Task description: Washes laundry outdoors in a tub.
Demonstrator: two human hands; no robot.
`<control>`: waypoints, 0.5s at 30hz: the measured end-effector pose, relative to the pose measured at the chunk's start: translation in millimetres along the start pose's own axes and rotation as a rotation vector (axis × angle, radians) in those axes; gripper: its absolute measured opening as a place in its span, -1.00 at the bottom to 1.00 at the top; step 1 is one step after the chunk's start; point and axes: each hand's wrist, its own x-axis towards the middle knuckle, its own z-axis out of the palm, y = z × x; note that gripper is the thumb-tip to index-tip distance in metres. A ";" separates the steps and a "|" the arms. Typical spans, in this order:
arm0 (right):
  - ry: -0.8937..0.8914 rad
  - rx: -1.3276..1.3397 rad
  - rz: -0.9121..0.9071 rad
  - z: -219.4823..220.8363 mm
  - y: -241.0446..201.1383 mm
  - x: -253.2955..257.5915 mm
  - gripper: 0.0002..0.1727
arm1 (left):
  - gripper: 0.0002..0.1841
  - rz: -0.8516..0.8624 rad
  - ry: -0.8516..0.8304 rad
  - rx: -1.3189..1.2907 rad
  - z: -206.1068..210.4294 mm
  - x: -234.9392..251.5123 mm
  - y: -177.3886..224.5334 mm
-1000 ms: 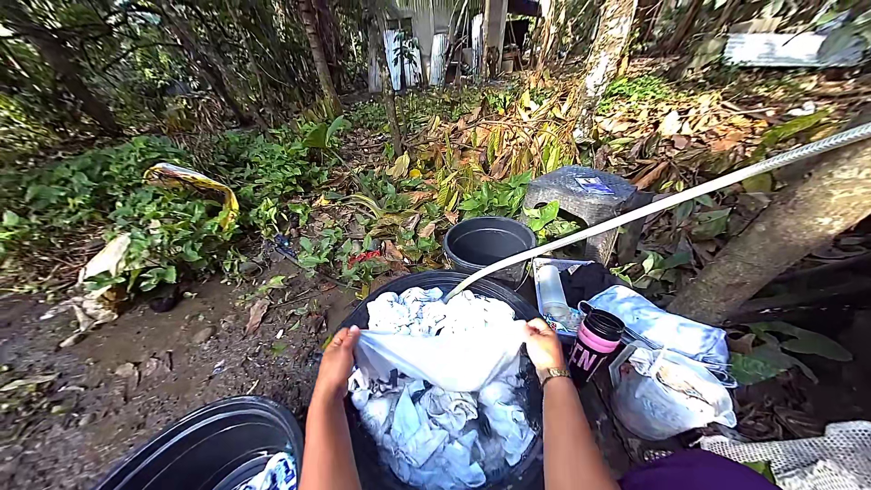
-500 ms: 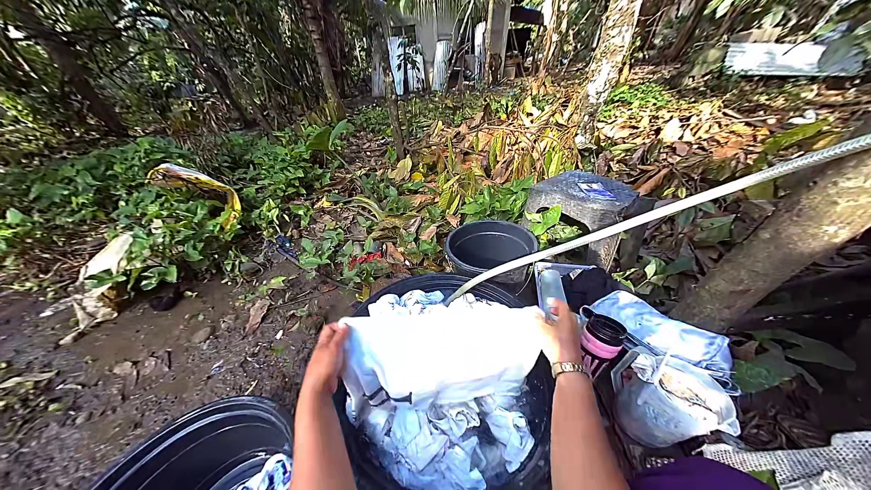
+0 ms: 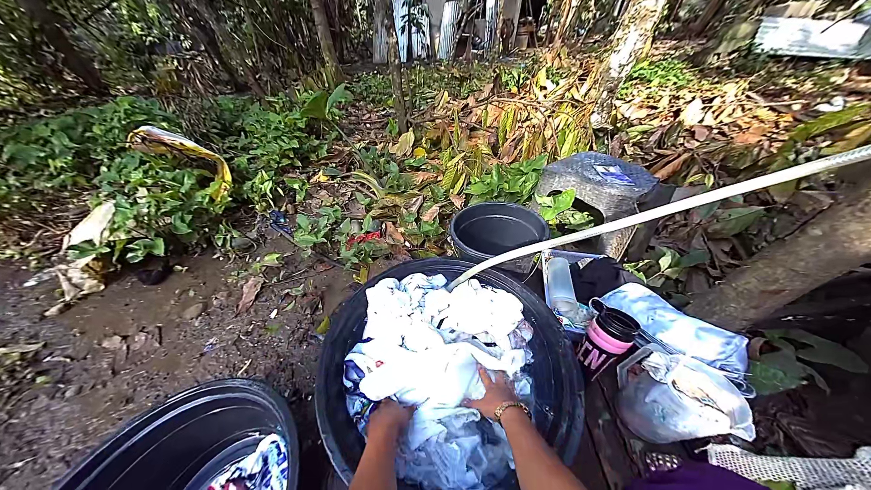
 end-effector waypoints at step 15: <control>-0.172 -0.185 -0.015 -11.6 -29.0 -12.9 -0.24 | -0.42 0.123 -0.078 0.123 -13.2 2.6 12.7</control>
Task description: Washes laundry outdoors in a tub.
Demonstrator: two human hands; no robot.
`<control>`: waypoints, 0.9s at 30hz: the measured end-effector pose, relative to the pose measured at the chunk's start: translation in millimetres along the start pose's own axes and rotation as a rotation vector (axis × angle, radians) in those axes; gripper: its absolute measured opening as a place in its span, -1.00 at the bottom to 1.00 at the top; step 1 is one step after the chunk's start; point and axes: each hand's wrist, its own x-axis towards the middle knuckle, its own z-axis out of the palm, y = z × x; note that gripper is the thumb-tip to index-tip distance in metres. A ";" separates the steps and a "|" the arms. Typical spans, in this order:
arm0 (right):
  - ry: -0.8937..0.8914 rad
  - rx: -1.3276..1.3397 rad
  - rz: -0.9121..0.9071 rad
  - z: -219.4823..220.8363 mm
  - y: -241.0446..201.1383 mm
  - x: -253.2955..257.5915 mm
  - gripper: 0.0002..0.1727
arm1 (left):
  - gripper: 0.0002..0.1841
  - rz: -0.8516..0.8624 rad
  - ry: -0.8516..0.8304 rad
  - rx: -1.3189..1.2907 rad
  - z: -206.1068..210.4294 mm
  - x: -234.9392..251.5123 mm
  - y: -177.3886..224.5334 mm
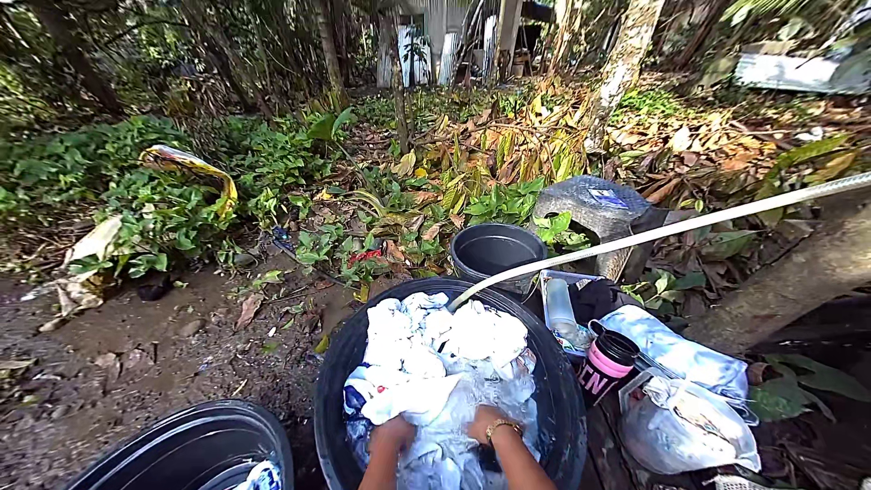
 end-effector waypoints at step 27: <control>0.130 1.450 -0.684 -36.3 -87.8 -182.1 -0.43 | -0.13 0.330 -0.142 -1.289 -74.9 -124.2 41.3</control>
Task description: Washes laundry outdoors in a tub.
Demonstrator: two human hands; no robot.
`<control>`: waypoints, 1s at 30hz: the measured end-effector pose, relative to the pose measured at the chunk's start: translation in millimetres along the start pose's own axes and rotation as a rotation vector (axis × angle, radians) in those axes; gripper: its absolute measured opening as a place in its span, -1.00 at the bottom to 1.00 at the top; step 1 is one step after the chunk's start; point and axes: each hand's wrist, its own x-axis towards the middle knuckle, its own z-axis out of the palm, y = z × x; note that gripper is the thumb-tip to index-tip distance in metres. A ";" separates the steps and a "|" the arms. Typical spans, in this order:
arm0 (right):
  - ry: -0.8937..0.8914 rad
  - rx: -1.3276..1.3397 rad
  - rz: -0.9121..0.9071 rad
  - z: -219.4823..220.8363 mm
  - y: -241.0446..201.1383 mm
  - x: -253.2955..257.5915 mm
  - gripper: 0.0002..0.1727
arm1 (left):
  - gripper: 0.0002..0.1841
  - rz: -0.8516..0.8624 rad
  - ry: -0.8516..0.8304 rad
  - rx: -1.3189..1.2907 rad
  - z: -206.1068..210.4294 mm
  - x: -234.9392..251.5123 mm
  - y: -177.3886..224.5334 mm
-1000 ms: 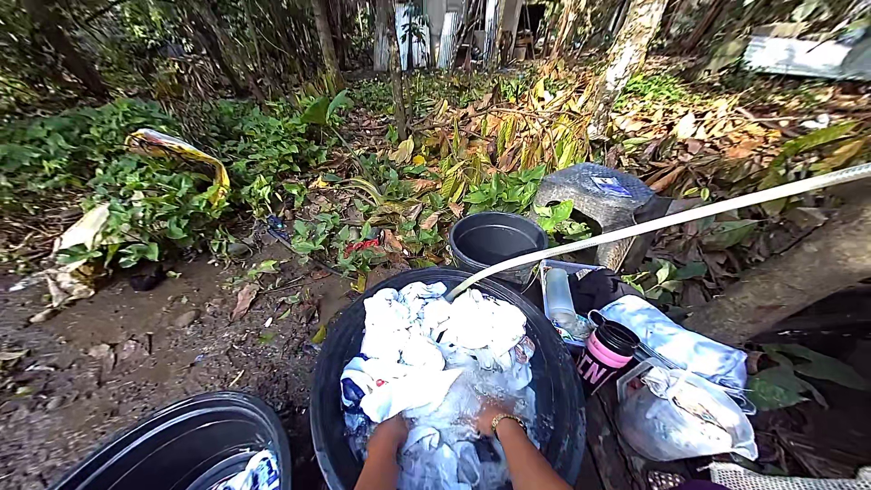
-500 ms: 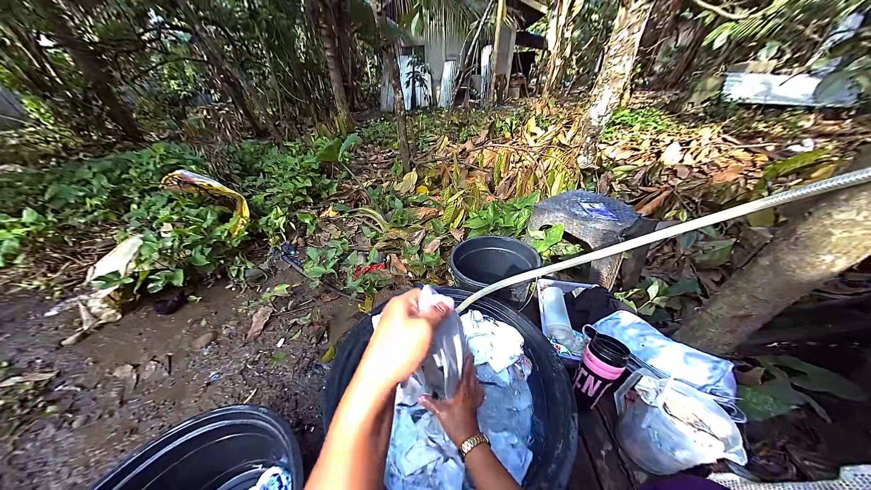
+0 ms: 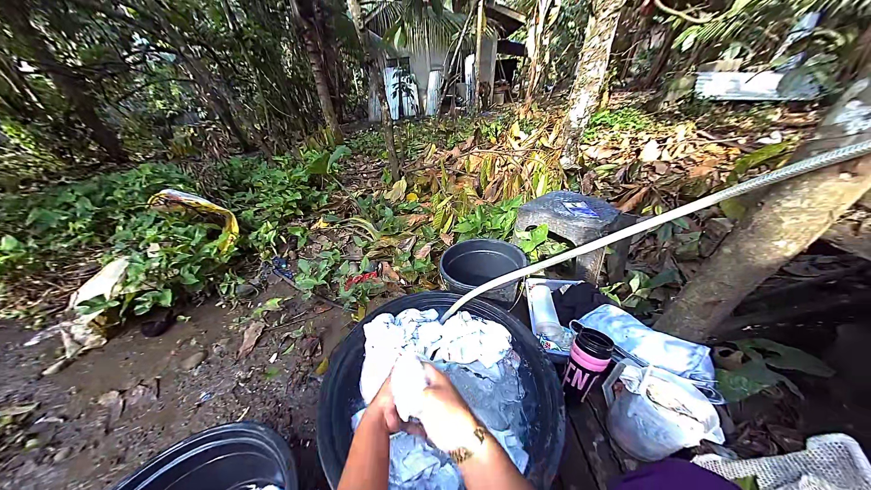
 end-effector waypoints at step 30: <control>-0.143 0.522 -0.412 -86.6 42.7 54.2 -0.87 | 0.05 -0.175 -0.263 -0.476 11.4 27.3 -35.5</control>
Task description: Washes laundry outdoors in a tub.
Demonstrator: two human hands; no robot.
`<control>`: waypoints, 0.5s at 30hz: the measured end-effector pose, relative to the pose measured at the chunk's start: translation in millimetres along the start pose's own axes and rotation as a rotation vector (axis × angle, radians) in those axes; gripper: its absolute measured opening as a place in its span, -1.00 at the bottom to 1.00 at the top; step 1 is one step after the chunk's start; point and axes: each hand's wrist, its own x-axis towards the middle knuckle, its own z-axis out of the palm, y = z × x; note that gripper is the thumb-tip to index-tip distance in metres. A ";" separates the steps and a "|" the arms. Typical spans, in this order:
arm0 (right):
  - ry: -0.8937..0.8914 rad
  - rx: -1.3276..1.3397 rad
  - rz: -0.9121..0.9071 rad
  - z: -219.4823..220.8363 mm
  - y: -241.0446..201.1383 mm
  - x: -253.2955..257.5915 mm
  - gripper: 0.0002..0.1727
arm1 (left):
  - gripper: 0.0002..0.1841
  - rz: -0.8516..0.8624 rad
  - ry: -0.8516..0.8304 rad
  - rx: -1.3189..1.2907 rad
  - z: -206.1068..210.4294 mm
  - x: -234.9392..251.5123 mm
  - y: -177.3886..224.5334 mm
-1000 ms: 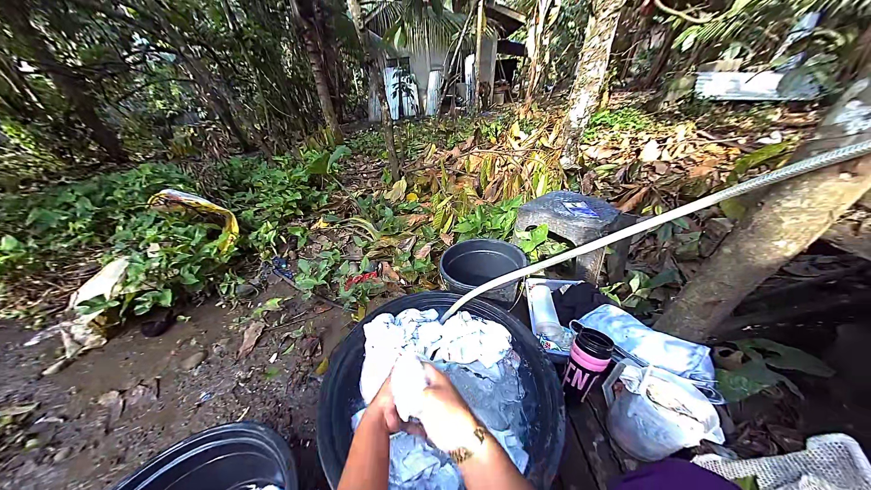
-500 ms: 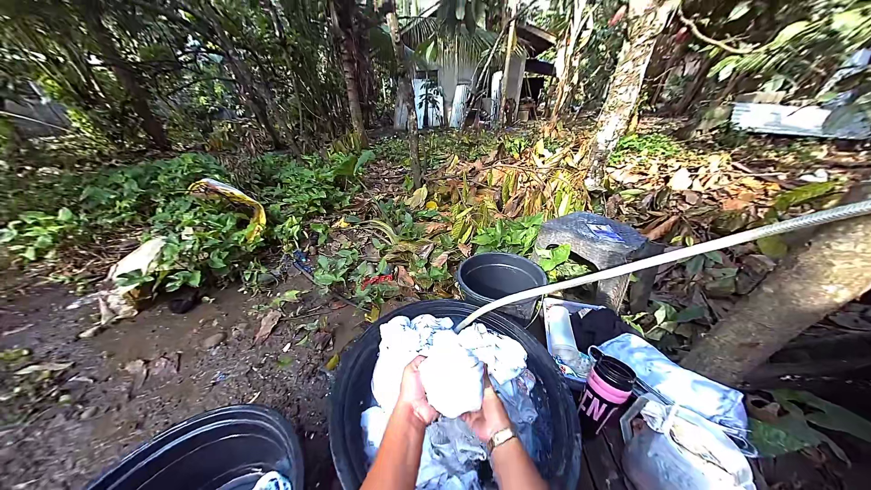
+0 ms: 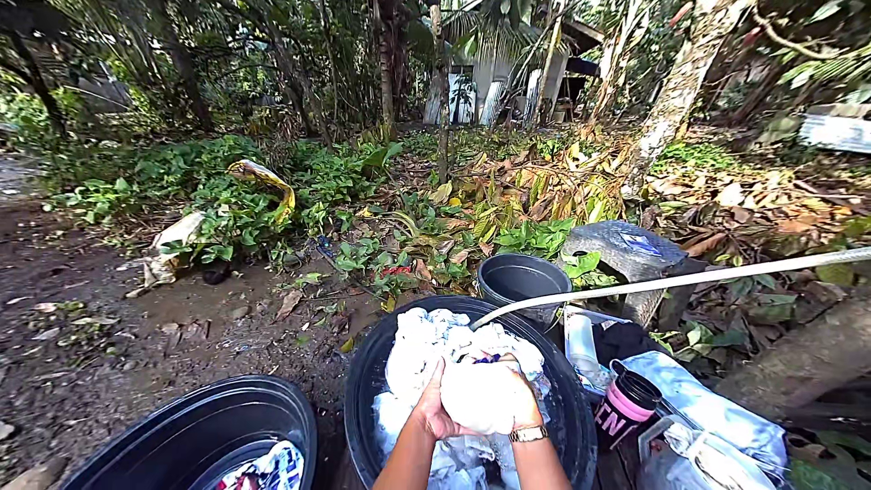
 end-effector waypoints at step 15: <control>-0.005 -0.106 0.473 56.1 -42.4 31.3 -0.51 | -0.82 1.582 0.022 1.757 111.4 -84.3 34.9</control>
